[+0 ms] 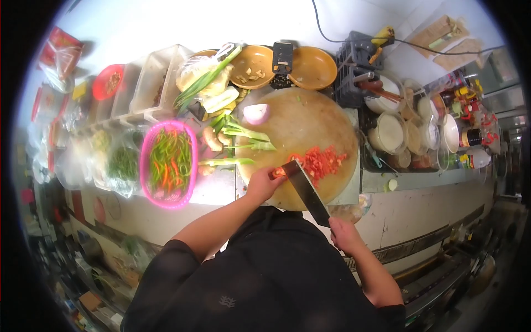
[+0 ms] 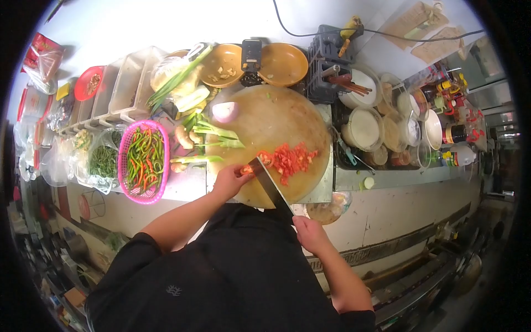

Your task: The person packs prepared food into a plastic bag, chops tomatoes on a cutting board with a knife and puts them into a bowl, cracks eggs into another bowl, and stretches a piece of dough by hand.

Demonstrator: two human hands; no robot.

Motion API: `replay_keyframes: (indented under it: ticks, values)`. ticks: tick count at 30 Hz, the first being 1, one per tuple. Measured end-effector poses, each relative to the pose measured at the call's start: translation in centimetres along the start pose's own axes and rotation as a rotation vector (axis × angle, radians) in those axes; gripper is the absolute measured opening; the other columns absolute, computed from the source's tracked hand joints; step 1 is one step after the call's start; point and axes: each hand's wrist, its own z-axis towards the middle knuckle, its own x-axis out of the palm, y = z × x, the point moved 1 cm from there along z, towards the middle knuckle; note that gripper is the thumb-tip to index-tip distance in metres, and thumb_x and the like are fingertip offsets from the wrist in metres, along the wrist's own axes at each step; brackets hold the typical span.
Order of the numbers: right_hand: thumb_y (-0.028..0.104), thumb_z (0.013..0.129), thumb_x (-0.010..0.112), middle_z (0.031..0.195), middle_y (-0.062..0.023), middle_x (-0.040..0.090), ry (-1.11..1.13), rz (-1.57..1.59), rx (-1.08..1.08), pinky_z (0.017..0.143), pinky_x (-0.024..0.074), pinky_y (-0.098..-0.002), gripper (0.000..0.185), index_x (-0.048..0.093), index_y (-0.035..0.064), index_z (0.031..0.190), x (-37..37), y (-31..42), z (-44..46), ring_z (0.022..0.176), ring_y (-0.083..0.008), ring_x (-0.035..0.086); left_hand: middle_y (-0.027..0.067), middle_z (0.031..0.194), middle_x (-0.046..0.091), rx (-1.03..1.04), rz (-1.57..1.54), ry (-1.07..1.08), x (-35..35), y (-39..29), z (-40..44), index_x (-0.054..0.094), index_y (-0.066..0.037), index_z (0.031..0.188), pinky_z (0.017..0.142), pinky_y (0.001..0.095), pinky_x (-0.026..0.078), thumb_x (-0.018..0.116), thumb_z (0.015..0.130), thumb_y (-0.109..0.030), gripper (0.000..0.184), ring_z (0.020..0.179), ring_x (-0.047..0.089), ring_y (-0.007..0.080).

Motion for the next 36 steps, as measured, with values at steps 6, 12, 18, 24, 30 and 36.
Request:
replay_keyframes:
  ticks: [6,12,18,24,30,36]
  values:
    - [0.037,0.098,0.044,0.057,-0.003,0.051,0.01,0.028,-0.042,0.052,0.04,-0.0302,0.041,0.062,0.0008,0.089,0.3,-0.1,0.1,0.051,-0.0134,0.049,0.0104,0.081,0.069,-0.051,-0.043,0.032,-0.3,-0.4,-0.1,0.068,-0.002,0.105,0.065,0.0311,0.05,0.075,0.08,-0.035,0.042,0.071,0.064,0.0193]
    - [0.041,0.099,0.042,0.055,-0.0017,0.049,0.022,0.067,0.032,0.048,0.0381,-0.0294,0.045,0.059,0.002,0.083,-0.2,-0.2,0.6,0.048,-0.012,0.047,0.011,0.081,0.069,-0.033,-0.023,0.03,-0.3,0.1,0.1,0.069,-0.003,0.104,0.066,0.0321,0.05,0.074,0.08,-0.031,0.037,0.071,0.064,0.0193]
    - [0.045,0.099,0.039,0.051,-0.0021,0.046,0.079,0.114,0.07,0.039,0.0341,-0.0294,0.049,0.052,0.0049,0.073,-0.6,-0.3,1.6,0.039,-0.013,0.042,0.0104,0.081,0.069,-0.034,-0.063,0.065,-0.3,0.8,0.5,0.07,-0.003,0.102,0.067,0.031,0.049,0.075,0.079,-0.03,0.036,0.071,0.064,0.0179]
    - [0.048,0.099,0.039,0.047,-0.0027,0.038,0.174,0.348,0.188,0.035,0.03,-0.0289,0.052,0.043,0.0078,0.067,-0.4,0.6,3.6,0.035,-0.0135,0.035,0.0103,0.075,0.068,0.003,-0.165,0.04,0.1,2.1,1.0,0.071,-0.003,0.095,0.064,0.0335,0.049,0.076,0.076,-0.031,0.035,0.067,0.063,0.0204]
    - [0.051,0.099,0.037,0.046,-0.0031,0.036,0.262,0.469,0.251,0.034,0.0281,-0.0288,0.055,0.041,0.0078,0.066,-0.4,0.0,4.9,0.034,-0.0144,0.032,0.0112,0.076,0.068,-0.012,-0.202,0.051,0.0,1.8,0.9,0.071,-0.002,0.097,0.066,0.0328,0.049,0.077,0.076,-0.03,0.035,0.068,0.064,0.02]
    - [0.046,0.101,0.035,0.046,-0.0041,0.039,0.059,0.457,0.105,0.033,0.0291,-0.0293,0.05,0.042,0.0075,0.069,-0.5,-0.9,3.9,0.033,-0.015,0.035,0.0149,0.083,0.068,-0.035,-0.056,0.001,-0.3,-0.7,-0.2,0.068,-0.001,0.097,0.071,0.0367,0.051,0.075,0.072,-0.026,0.036,0.078,0.066,0.028]
